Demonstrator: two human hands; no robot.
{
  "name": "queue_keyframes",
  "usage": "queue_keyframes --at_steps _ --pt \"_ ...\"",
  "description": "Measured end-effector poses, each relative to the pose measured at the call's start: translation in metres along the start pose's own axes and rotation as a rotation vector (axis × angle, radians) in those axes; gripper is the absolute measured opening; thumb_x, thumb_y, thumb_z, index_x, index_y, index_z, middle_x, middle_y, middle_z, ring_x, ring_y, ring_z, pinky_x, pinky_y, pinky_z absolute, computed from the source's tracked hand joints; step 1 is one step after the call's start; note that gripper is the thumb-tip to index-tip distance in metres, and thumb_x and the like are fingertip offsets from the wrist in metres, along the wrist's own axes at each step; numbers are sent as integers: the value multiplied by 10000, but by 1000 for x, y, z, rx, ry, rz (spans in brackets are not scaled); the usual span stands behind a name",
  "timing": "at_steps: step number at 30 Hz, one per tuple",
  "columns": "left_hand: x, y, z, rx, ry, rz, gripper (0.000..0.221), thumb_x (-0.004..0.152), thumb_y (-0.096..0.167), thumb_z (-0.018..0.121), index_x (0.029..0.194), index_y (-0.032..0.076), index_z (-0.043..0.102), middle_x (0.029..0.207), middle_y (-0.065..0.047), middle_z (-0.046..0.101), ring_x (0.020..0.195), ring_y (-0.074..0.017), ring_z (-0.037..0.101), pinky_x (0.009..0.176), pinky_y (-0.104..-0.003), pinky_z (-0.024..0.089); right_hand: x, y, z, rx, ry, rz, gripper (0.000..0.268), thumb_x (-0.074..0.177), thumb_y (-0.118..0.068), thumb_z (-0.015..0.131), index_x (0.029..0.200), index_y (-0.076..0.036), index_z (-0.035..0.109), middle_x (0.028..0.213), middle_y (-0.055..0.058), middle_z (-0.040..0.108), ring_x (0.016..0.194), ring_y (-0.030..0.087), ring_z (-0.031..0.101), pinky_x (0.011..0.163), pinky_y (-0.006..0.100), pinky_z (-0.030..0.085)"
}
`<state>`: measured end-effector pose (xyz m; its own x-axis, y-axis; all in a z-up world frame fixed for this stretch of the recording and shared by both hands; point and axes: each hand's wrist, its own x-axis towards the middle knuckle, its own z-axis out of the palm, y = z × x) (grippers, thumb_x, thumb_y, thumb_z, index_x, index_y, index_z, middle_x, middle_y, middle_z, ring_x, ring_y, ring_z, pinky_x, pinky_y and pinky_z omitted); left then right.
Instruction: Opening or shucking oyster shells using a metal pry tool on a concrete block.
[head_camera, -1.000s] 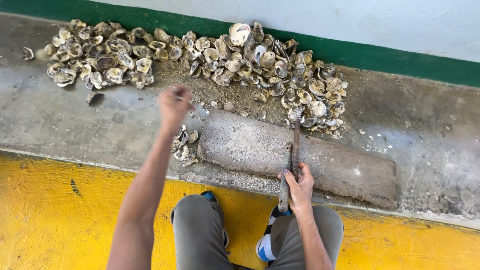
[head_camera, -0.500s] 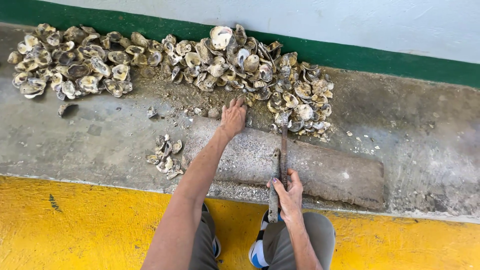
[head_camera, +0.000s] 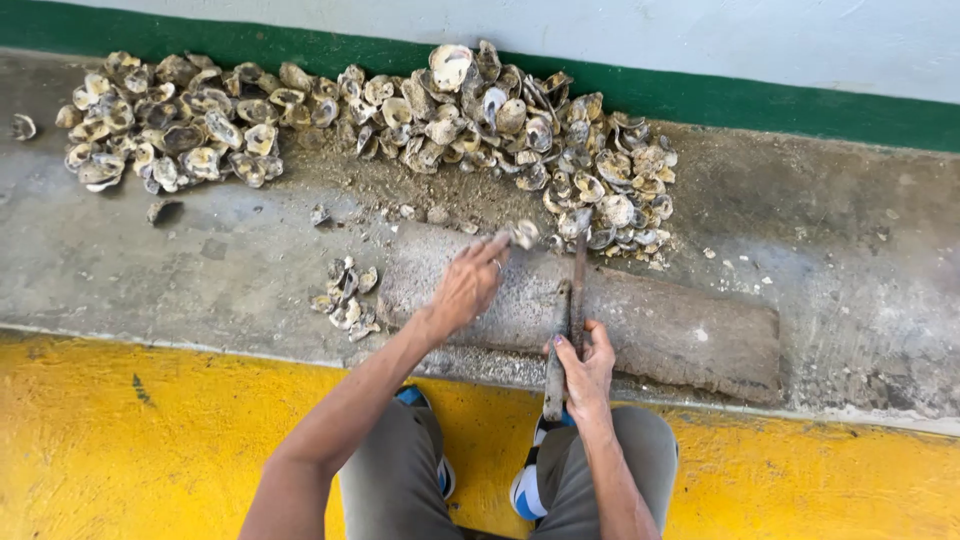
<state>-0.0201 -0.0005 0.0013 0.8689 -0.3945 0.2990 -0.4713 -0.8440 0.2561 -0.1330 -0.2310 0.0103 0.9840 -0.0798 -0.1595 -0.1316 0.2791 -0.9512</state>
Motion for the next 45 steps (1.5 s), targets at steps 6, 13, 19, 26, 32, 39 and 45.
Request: queue_keyframes --at_steps 6,13,19,26,32,39,45 --pt "-65 55 -44 -79 0 168 493 733 -27 629 1224 -50 673 1487 -206 509 1334 -367 535 1047 -520 433 -7 -22 0 -53 72 -240 369 934 32 651 1267 14 491 944 83 688 809 135 679 728 278 558" --pt "-104 106 -33 -473 95 -170 299 953 103 689 1244 38 683 1350 -175 647 1153 -321 684 1012 -434 548 -9 -7 2 -58 -64 -209 372 929 31 663 1262 26 496 926 99 700 822 139 686 741 273 565" --pt "-114 161 -33 -1280 -46 -460 718 939 233 732 1483 -52 361 1018 -126 718 921 -204 732 767 -338 612 -22 -17 16 -166 -84 -218 408 905 -4 711 1269 32 531 970 96 723 861 122 685 751 267 568" --pt "-120 143 -40 -1348 -14 -567 604 966 158 592 1489 -63 388 878 -68 696 729 -125 670 624 -266 560 -20 -7 7 -76 -136 -133 367 994 -142 674 1288 18 522 793 78 670 477 14 452 387 196 338" --pt "-122 113 -55 -1229 51 -705 410 1000 175 558 1350 -37 581 697 10 596 535 -64 505 439 -233 405 -22 -26 17 -13 -179 -167 299 1019 -167 607 1240 5 504 859 123 731 449 8 413 363 194 331" --pt "-117 76 -60 -1225 191 -737 490 1008 298 625 1363 -38 593 604 38 540 487 -48 435 420 -228 335 -14 -9 5 87 -158 -108 305 1017 -181 628 1237 -12 502 799 116 664 444 14 414 347 197 338" --pt "-117 68 -54 -1223 167 -735 515 1001 281 643 1385 -59 587 637 33 561 525 -40 458 455 -224 361 -12 -7 5 73 -159 -88 284 1007 -178 637 1205 -20 508 777 91 651 432 13 419 332 195 336"
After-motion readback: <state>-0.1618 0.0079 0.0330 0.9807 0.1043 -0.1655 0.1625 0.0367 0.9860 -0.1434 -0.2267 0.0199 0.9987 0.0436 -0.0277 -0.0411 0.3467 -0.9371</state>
